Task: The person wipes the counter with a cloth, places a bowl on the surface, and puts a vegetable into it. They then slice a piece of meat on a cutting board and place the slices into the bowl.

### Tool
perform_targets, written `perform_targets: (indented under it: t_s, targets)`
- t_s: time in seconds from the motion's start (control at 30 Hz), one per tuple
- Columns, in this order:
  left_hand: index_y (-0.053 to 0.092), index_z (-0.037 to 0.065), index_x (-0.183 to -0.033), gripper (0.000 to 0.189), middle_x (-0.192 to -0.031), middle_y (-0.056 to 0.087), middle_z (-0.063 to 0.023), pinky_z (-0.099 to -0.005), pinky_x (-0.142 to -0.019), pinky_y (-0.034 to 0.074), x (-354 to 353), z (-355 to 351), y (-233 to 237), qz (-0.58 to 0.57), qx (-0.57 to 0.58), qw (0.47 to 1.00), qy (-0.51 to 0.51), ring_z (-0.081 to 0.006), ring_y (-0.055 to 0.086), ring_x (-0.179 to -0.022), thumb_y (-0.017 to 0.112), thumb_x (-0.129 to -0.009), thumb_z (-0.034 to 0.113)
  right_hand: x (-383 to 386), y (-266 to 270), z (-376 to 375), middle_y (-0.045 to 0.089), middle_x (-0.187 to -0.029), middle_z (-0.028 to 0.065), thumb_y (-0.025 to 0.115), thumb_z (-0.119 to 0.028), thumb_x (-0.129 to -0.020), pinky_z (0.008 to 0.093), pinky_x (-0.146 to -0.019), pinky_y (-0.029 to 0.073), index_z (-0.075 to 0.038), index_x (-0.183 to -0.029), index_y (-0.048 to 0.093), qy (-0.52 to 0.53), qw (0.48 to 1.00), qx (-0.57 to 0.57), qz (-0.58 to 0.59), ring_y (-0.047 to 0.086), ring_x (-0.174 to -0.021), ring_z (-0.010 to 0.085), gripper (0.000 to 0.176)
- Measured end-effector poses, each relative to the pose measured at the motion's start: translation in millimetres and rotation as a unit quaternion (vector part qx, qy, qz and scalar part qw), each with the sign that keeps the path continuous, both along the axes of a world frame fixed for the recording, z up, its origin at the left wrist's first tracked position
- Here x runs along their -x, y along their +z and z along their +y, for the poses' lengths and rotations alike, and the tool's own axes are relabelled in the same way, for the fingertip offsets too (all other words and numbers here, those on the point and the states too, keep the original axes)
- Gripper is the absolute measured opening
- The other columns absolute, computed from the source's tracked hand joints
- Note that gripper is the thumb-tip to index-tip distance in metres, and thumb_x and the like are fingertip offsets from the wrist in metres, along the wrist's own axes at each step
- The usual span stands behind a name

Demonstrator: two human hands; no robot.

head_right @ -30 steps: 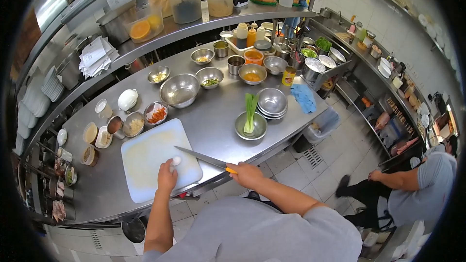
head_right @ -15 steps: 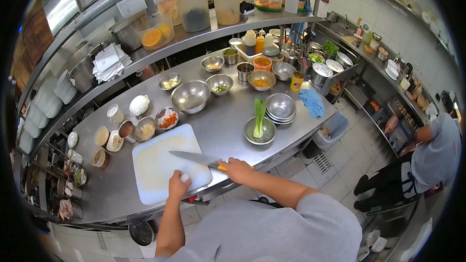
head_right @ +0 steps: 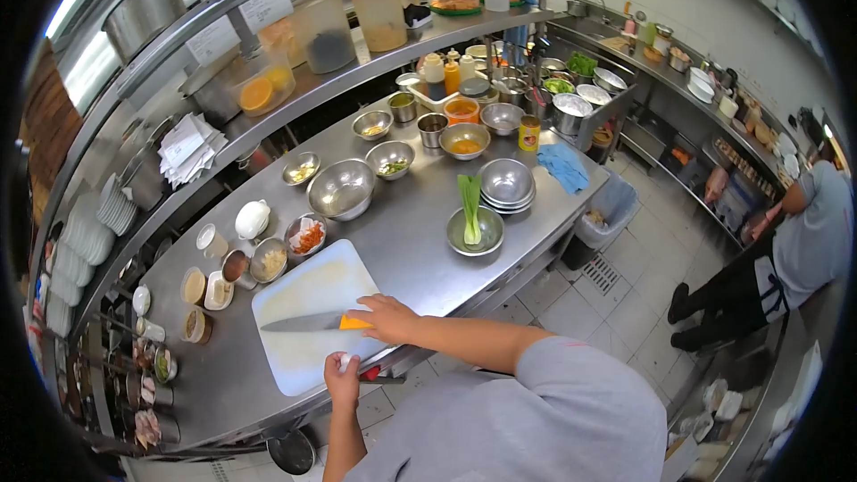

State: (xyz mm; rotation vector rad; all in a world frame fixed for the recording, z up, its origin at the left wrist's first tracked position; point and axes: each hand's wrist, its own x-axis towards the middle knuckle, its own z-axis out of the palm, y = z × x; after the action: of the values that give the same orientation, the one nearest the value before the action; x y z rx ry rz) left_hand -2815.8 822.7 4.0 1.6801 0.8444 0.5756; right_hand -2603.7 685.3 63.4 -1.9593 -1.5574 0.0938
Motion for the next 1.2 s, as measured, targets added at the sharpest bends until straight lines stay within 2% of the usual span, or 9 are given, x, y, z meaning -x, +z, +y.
perform_targets:
  t_s: [0.27, 0.4, 0.47, 0.57, 0.6, 0.67, 0.8, 1.03, 1.2]
  targets:
    - [0.070, 0.004, -0.125, 0.039, -0.100, 0.074, -0.0099, -0.0339, -0.083, 0.055, -60, -42, 34, -0.017, -0.033, 0.992, -0.123, -0.0177, 0.067, -0.089, 0.084, -0.090, 0.017, -16, -88, -246, 0.053, -0.156, 0.0224, 0.081, -0.028, -0.091, 0.0524, -0.118, 0.044, -0.020, -0.149, 0.061, -0.343, 0.937, 0.062, -0.015, 0.051, -0.141, 0.0445, 0.062]
    - [0.073, 0.006, -0.121, 0.038, -0.087, 0.074, -0.0090, -0.0332, -0.077, 0.056, -98, -80, 47, 0.039, -0.090, 0.971, -0.218, -0.0159, 0.067, -0.081, 0.086, -0.091, 0.025, 12, -206, -449, 0.059, -0.153, 0.0264, 0.069, -0.050, -0.097, 0.0490, -0.122, 0.042, -0.018, -0.158, 0.054, -0.535, 0.721, 0.352, 0.265, 0.052, -0.145, 0.0423, 0.071]
    - [0.073, 0.006, -0.120, 0.038, -0.088, 0.074, -0.0096, -0.0325, -0.076, 0.056, -113, -109, 62, 0.062, -0.028, 0.960, -0.270, -0.0157, 0.067, -0.082, 0.086, -0.091, 0.028, 44, -364, -583, 0.061, -0.156, 0.0122, 0.063, -0.052, -0.100, 0.0475, -0.119, 0.046, -0.016, -0.142, 0.071, -0.410, 0.602, 0.607, 0.318, 0.056, -0.145, 0.0323, 0.055]
    - [0.073, 0.006, -0.120, 0.039, -0.091, 0.075, -0.0109, -0.0339, -0.078, 0.057, -145, -147, 55, 0.062, -0.080, 0.956, -0.276, -0.0177, 0.070, -0.084, 0.085, -0.091, 0.030, 126, -271, -677, 0.065, -0.151, 0.0154, 0.070, -0.058, -0.096, 0.0497, -0.116, 0.047, -0.019, -0.139, 0.073, -0.322, 0.641, 0.559, 0.416, 0.058, -0.143, 0.0333, 0.058]
    - [0.073, 0.007, -0.120, 0.039, -0.093, 0.076, -0.0114, -0.0346, -0.080, 0.057, -157, -162, 55, 0.052, -0.090, 0.954, -0.280, -0.0189, 0.071, -0.085, 0.085, -0.092, 0.031, 133, -315, -682, 0.066, -0.149, 0.0173, 0.070, -0.056, -0.096, 0.0468, -0.113, 0.049, -0.017, -0.135, 0.076, -0.384, 0.533, 0.631, 0.413, 0.060, -0.141, 0.0352, 0.056]
    - [0.074, 0.006, -0.120, 0.039, -0.095, 0.077, -0.0121, -0.0353, -0.081, 0.057, -190, -189, 58, 0.052, -0.104, 0.956, -0.269, -0.0199, 0.072, -0.087, 0.085, -0.092, 0.032, 163, -294, -698, 0.071, -0.140, 0.0174, 0.062, -0.061, -0.099, 0.0451, -0.112, 0.051, -0.006, -0.127, 0.077, -0.443, 0.544, 0.569, 0.429, 0.065, -0.134, 0.0349, 0.063]
    - [0.073, 0.005, -0.119, 0.038, -0.101, 0.078, -0.0136, -0.0364, -0.085, 0.057, -273, -238, 76, 0.012, -0.162, 0.962, -0.221, -0.0215, 0.073, -0.091, 0.084, -0.092, 0.030, 208, -332, -754, 0.071, -0.139, 0.0204, 0.059, -0.057, -0.102, 0.0440, -0.113, 0.051, -0.006, -0.133, 0.074, -0.421, 0.719, 0.357, 0.422, 0.065, -0.132, 0.0386, 0.062]
    - [0.071, 0.001, -0.120, 0.034, -0.095, 0.073, -0.0058, -0.0319, -0.078, 0.055, -381, -266, 92, -0.094, -0.192, 0.968, -0.129, -0.0140, 0.065, -0.085, 0.081, -0.096, 0.022, 214, -345, -825, 0.073, -0.134, 0.0204, 0.058, -0.054, -0.104, 0.0426, -0.112, 0.051, -0.006, -0.127, 0.077, -0.545, 0.613, 0.289, 0.493, 0.067, -0.129, 0.0385, 0.057]
    - [0.065, 0.003, -0.135, 0.051, -0.125, 0.072, -0.0190, -0.0426, -0.100, 0.053, -389, -241, 64, 0.001, -0.376, 0.926, -0.021, -0.0337, 0.069, -0.112, 0.081, -0.092, 0.027, 169, -354, -890, 0.064, -0.150, 0.0170, 0.054, -0.049, -0.108, 0.0401, -0.123, 0.041, -0.009, -0.139, 0.071, -0.503, 0.622, 0.415, 0.432, 0.056, -0.143, 0.0348, 0.054]
